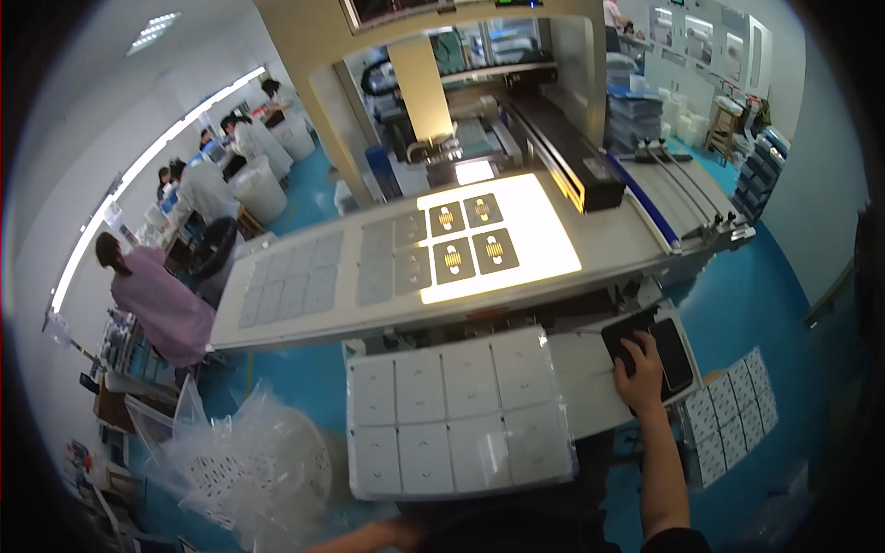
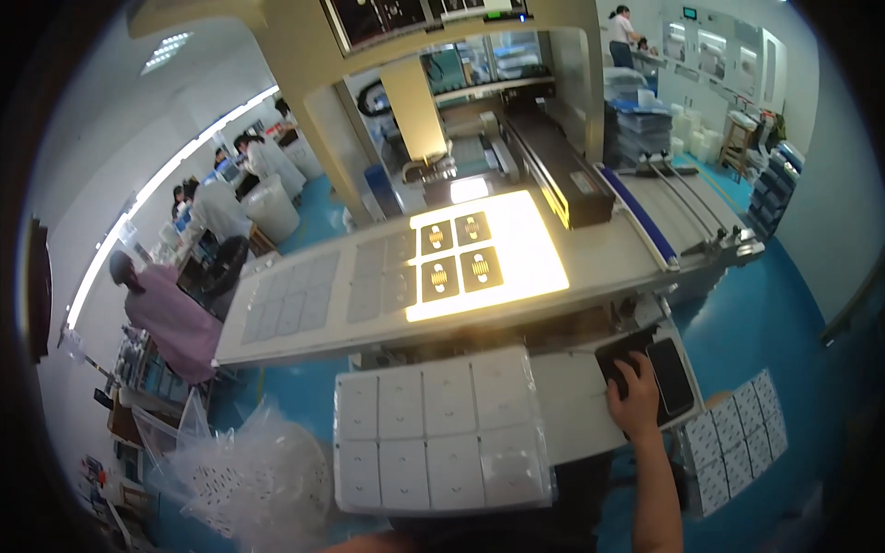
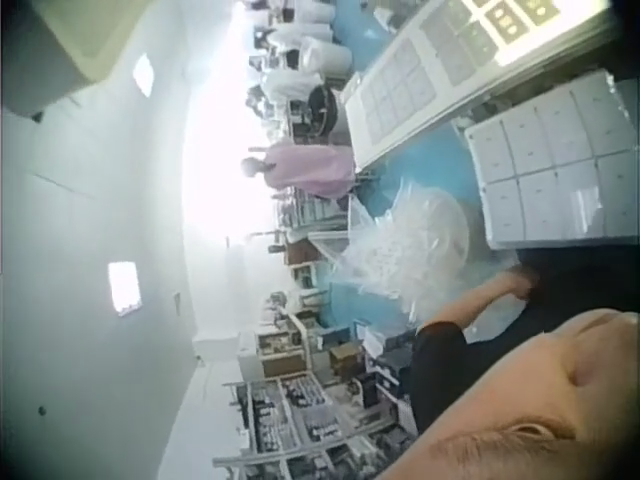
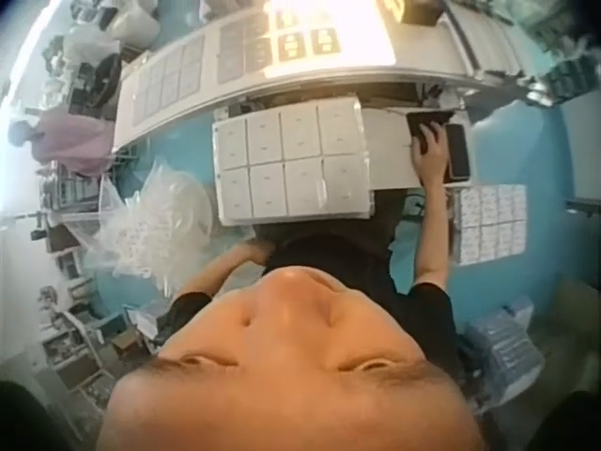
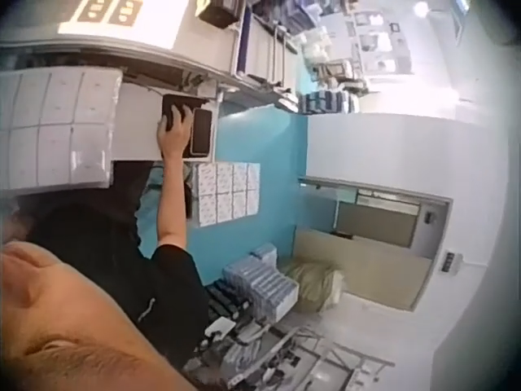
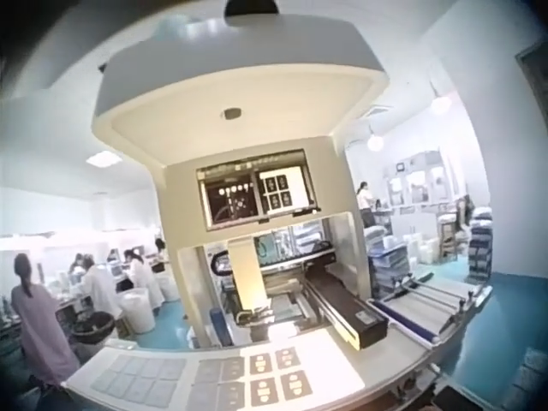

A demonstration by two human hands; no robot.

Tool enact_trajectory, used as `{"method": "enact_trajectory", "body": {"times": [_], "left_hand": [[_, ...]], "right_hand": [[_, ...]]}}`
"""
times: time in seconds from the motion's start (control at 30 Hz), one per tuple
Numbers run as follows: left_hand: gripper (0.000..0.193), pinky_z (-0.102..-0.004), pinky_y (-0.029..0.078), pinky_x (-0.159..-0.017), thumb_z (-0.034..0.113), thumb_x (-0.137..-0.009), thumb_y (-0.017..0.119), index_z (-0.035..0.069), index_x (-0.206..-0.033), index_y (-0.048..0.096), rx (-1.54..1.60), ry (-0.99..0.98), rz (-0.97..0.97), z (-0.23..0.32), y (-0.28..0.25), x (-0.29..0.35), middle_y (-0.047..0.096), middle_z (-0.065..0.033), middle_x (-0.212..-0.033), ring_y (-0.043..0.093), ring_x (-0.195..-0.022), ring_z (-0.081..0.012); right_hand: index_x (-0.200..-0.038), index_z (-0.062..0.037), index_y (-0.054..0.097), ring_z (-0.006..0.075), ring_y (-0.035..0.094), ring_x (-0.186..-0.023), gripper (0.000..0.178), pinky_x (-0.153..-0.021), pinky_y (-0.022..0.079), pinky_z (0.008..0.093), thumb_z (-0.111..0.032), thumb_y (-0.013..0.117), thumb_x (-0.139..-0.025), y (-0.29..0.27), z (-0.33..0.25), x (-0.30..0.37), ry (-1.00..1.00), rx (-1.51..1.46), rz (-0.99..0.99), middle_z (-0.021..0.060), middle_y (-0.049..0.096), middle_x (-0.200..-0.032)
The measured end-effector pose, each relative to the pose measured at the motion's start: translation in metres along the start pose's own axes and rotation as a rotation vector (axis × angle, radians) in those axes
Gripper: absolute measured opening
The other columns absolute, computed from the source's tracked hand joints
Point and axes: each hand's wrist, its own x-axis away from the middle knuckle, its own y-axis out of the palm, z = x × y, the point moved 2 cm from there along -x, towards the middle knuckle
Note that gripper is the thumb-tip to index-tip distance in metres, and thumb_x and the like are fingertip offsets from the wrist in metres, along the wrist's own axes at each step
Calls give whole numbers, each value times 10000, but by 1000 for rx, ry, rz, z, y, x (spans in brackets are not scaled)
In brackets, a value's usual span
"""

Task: Inspecting small electronic components on a light table, interacting with a computer interface, and placing the items into packaging trays.

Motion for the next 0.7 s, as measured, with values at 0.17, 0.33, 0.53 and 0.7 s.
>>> {"method": "enact_trajectory", "body": {"times": [0.17, 0.33, 0.53, 0.7], "left_hand": [[491, -522, 599, -956, 368, -858, 813, 82, -1257, 787, -26, -139, -13, -14, -25, -21, 776, -167, -1235, 745, -1094, -366], [495, -521, 599, -959, 359, -858, 821, 87, -1270, 783, 41, -193, -53, -3, -59, -7, 780, -165, -1236, 747, -1105, -360], [501, -521, 600, -963, 349, -858, 831, 92, -1286, 778, 97, -226, -112, -2, -60, -5, 784, -162, -1237, 748, -1118, -353], [507, -520, 601, -966, 340, -859, 838, 97, -1300, 774, 132, -230, -142, -4, -54, -7, 788, -159, -1238, 750, -1128, -347]], "right_hand": [[-1217, -26, 769, 491, 662, -1288, 348, -1067, 568, 527, -84, 801, -875, -4, -4, 2, 84, -34, 64, 270, 625, -1427], [-1177, -20, 784, 479, 679, -1259, 323, -1050, 577, 528, -82, 804, -861, -4, -5, 1, 68, -13, 68, 265, 635, -1409], [-1163, -21, 786, 475, 689, -1234, 323, -1033, 586, 520, -79, 808, -846, -1, -5, 1, 106, -5, 61, 261, 650, -1370], [-1164, -24, 790, 472, 694, -1217, 323, -1022, 588, 516, -84, 808, -847, -1, -5, -1, 102, 12, 51, 255, 655, -1353]]}}
